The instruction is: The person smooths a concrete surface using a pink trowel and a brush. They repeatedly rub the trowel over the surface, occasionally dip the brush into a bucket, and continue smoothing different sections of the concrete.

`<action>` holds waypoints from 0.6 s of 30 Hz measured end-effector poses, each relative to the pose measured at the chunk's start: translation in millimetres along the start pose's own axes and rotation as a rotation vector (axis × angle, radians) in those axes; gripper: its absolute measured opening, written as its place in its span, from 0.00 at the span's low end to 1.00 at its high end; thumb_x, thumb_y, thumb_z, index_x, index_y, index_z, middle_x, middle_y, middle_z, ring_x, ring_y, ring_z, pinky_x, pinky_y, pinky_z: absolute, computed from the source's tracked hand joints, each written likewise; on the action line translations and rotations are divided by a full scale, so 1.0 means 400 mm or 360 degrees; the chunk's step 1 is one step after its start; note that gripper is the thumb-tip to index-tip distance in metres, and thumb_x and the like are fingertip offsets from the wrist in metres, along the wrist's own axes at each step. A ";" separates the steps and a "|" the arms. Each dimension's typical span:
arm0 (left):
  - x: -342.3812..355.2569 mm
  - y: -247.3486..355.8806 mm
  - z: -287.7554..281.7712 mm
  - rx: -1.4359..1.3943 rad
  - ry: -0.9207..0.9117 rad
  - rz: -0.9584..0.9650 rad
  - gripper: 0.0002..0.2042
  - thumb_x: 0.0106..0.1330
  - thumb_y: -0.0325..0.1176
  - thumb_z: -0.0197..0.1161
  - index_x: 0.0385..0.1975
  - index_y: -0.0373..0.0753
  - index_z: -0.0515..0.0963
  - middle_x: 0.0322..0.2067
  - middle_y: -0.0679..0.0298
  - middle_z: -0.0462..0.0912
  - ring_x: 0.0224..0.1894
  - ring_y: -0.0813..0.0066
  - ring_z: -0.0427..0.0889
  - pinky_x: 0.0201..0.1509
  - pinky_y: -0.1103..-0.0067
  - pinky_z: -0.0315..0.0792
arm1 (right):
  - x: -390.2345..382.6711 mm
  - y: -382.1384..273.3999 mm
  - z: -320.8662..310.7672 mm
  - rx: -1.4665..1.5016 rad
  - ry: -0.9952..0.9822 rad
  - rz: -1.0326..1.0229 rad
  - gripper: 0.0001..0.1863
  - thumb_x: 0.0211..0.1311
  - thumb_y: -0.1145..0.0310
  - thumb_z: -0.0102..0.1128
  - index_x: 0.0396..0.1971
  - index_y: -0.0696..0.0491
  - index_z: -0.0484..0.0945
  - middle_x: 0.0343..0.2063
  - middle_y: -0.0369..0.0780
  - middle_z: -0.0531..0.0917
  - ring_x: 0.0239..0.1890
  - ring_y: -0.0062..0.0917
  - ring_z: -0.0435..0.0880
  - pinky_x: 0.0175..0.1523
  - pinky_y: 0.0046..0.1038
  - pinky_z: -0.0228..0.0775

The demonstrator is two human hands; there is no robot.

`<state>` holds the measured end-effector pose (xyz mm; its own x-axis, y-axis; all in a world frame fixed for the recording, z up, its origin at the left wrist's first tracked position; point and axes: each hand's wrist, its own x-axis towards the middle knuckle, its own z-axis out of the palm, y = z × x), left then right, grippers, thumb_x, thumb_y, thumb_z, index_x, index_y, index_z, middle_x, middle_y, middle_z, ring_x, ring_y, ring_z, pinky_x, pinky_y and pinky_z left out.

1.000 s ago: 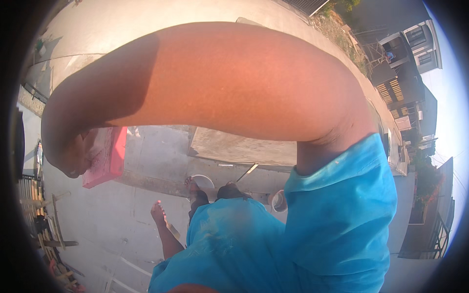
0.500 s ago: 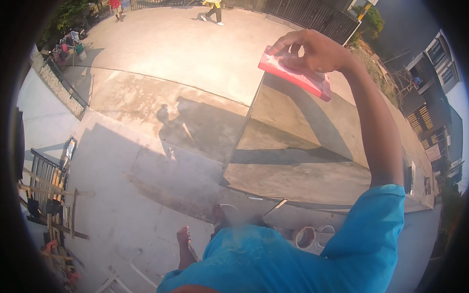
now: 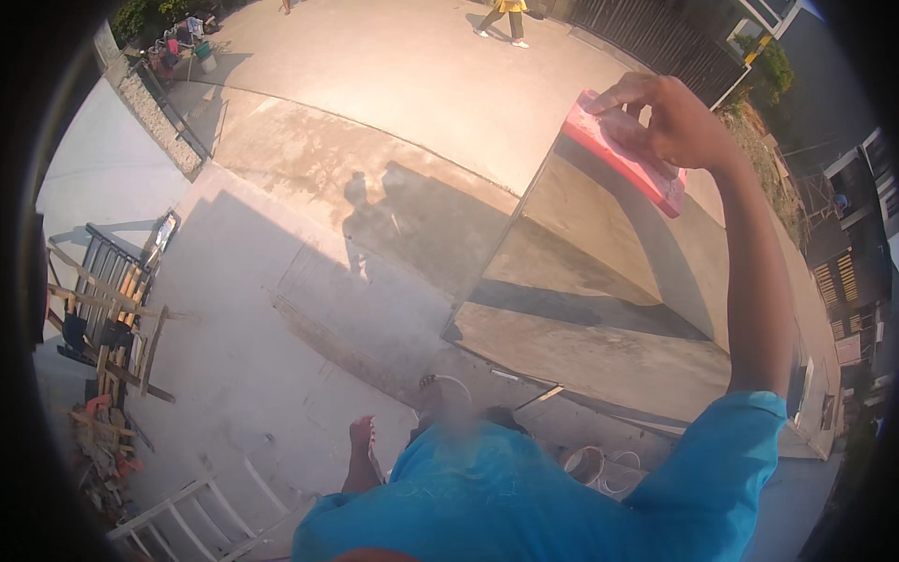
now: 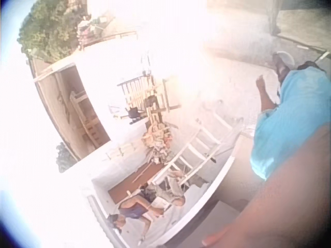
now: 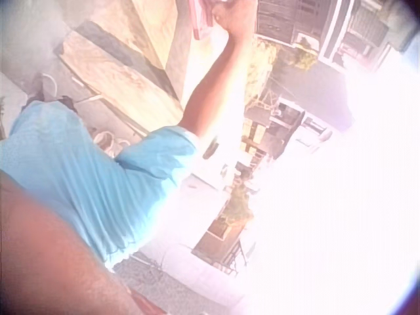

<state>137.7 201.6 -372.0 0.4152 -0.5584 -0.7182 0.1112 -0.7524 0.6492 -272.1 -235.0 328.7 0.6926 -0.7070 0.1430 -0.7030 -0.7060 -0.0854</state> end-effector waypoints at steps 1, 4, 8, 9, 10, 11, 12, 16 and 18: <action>-0.029 0.014 0.001 -0.0068 -0.0005 -0.0102 0.14 0.65 0.36 0.54 0.40 0.40 0.86 0.20 0.68 0.77 0.18 0.78 0.73 0.20 0.77 0.66 | -0.001 -0.015 0.009 0.0022 0.0005 -0.0013 0.16 0.62 0.69 0.69 0.50 0.47 0.87 0.38 0.36 0.84 0.39 0.22 0.81 0.36 0.25 0.75; -0.038 0.018 0.015 -0.0198 -0.0011 -0.0245 0.13 0.68 0.35 0.52 0.43 0.41 0.83 0.18 0.74 0.69 0.14 0.85 0.66 0.14 0.83 0.57 | -0.011 -0.046 0.013 0.0014 -0.0118 0.0111 0.15 0.61 0.67 0.68 0.49 0.46 0.87 0.40 0.39 0.85 0.39 0.30 0.82 0.43 0.31 0.75; -0.036 0.017 0.012 -0.0208 -0.0039 -0.0285 0.11 0.67 0.37 0.56 0.42 0.42 0.83 0.18 0.73 0.68 0.13 0.83 0.65 0.13 0.81 0.57 | -0.018 -0.046 0.056 0.0006 -0.0145 -0.0057 0.16 0.64 0.64 0.70 0.51 0.43 0.87 0.38 0.34 0.85 0.35 0.21 0.80 0.33 0.25 0.74; -0.039 0.027 0.015 -0.0201 -0.0037 -0.0313 0.12 0.67 0.35 0.54 0.42 0.42 0.83 0.17 0.74 0.68 0.13 0.84 0.64 0.13 0.82 0.56 | -0.020 -0.059 0.068 0.0034 -0.0126 -0.0142 0.15 0.64 0.64 0.70 0.51 0.42 0.87 0.39 0.34 0.85 0.34 0.21 0.80 0.33 0.25 0.74; -0.039 0.039 0.020 -0.0196 -0.0036 -0.0342 0.12 0.67 0.34 0.53 0.43 0.42 0.83 0.17 0.75 0.67 0.12 0.85 0.63 0.12 0.83 0.55 | -0.023 -0.065 0.086 0.0009 -0.0080 -0.0226 0.15 0.64 0.65 0.69 0.51 0.43 0.87 0.40 0.36 0.86 0.35 0.22 0.81 0.32 0.26 0.75; -0.041 0.044 0.017 -0.0193 -0.0059 -0.0329 0.12 0.67 0.34 0.54 0.43 0.42 0.83 0.17 0.75 0.67 0.12 0.85 0.63 0.12 0.83 0.55 | -0.021 -0.081 0.092 0.0010 -0.0104 -0.0241 0.15 0.64 0.65 0.69 0.51 0.43 0.87 0.40 0.36 0.86 0.35 0.23 0.81 0.33 0.26 0.75; -0.036 0.048 0.015 -0.0188 -0.0079 -0.0313 0.12 0.67 0.34 0.54 0.43 0.42 0.83 0.17 0.75 0.67 0.12 0.85 0.63 0.12 0.82 0.55 | -0.019 -0.100 0.094 0.0012 -0.0124 -0.0256 0.15 0.64 0.65 0.69 0.51 0.43 0.87 0.41 0.36 0.86 0.36 0.23 0.82 0.33 0.27 0.75; -0.003 0.037 0.004 -0.0236 -0.0112 -0.0230 0.12 0.67 0.35 0.55 0.43 0.41 0.83 0.17 0.75 0.67 0.13 0.85 0.63 0.13 0.82 0.55 | -0.008 -0.145 0.099 0.0304 -0.0238 -0.0214 0.17 0.59 0.67 0.68 0.48 0.53 0.86 0.45 0.45 0.86 0.46 0.34 0.83 0.50 0.34 0.75; 0.008 0.042 0.004 -0.0236 -0.0119 -0.0250 0.12 0.67 0.35 0.55 0.43 0.41 0.83 0.17 0.75 0.67 0.13 0.85 0.64 0.13 0.82 0.56 | -0.014 -0.142 0.107 0.0382 -0.0273 -0.0211 0.18 0.56 0.70 0.67 0.48 0.56 0.85 0.45 0.47 0.86 0.50 0.38 0.84 0.57 0.36 0.75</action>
<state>139.3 186.6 -363.6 0.3149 -0.4666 -0.8265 0.3029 -0.7759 0.5534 -229.4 -192.8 290.7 0.8069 -0.5907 0.0021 -0.5610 -0.7675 -0.3101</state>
